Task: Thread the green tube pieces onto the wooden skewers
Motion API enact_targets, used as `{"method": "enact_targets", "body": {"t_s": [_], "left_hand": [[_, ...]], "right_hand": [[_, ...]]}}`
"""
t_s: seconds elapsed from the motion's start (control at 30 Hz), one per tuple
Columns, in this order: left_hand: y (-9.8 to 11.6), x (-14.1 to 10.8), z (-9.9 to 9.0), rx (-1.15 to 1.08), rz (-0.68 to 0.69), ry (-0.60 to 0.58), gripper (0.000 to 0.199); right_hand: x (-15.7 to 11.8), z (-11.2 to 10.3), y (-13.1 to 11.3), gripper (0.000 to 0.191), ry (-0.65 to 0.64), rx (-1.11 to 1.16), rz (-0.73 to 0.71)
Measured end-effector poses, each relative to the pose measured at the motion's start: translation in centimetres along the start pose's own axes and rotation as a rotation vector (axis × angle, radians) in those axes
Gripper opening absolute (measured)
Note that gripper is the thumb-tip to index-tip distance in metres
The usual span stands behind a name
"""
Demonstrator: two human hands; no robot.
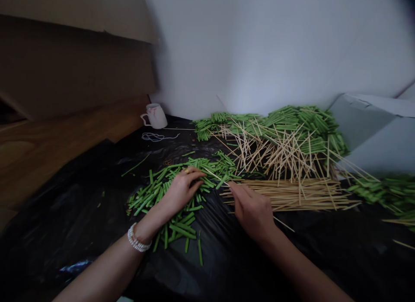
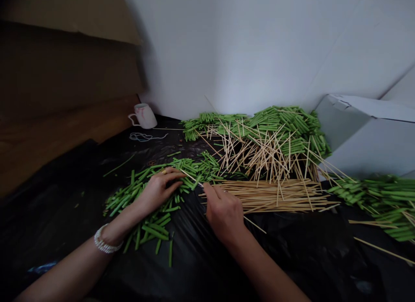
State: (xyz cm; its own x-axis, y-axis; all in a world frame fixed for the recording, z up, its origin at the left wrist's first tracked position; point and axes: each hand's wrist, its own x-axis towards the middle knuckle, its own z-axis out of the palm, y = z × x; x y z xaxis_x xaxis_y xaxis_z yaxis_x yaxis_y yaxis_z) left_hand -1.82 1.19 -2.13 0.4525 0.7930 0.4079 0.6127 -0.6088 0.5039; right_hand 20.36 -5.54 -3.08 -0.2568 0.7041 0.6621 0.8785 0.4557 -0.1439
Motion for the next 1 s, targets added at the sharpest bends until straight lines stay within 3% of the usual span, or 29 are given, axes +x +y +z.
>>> {"method": "enact_targets", "body": {"t_s": [0.1, 0.23, 0.4, 0.53, 0.67, 0.8, 1.0], "left_hand": [[-0.4, -0.1, 0.3, 0.056, 0.055, -0.043, 0.02], [-0.2, -0.3, 0.4, 0.069, 0.023, -0.047, 0.026], [0.5, -0.3, 0.1, 0.062, 0.023, -0.091, 0.014], [0.9, -0.1, -0.2, 0.001, 0.025, -0.009, 0.01], [1.0, 0.1, -0.7, -0.287, -0.172, 0.145, 0.016], [1.1, 0.2, -0.8, -0.735, -0.43, 0.096, 0.03], [0.9, 0.1, -0.1, -1.096, -0.499, 0.088, 0.028]], "right_hand": [[-0.1, 0.1, 0.2, 0.029, -0.004, -0.012, -0.02], [0.0, 0.1, 0.1, 0.03, -0.027, -0.003, -0.006], [0.0, 0.0, -0.1, 0.03, -0.027, 0.008, -0.002], [0.0, 0.1, 0.0, 0.03, -0.021, 0.013, -0.015], [-0.1, 0.1, 0.0, 0.028, -0.007, 0.021, -0.019], [-0.1, 0.0, -0.1, 0.03, -0.023, 0.028, -0.025], [0.0, -0.1, -0.3, 0.031, -0.03, 0.017, -0.024]]}}
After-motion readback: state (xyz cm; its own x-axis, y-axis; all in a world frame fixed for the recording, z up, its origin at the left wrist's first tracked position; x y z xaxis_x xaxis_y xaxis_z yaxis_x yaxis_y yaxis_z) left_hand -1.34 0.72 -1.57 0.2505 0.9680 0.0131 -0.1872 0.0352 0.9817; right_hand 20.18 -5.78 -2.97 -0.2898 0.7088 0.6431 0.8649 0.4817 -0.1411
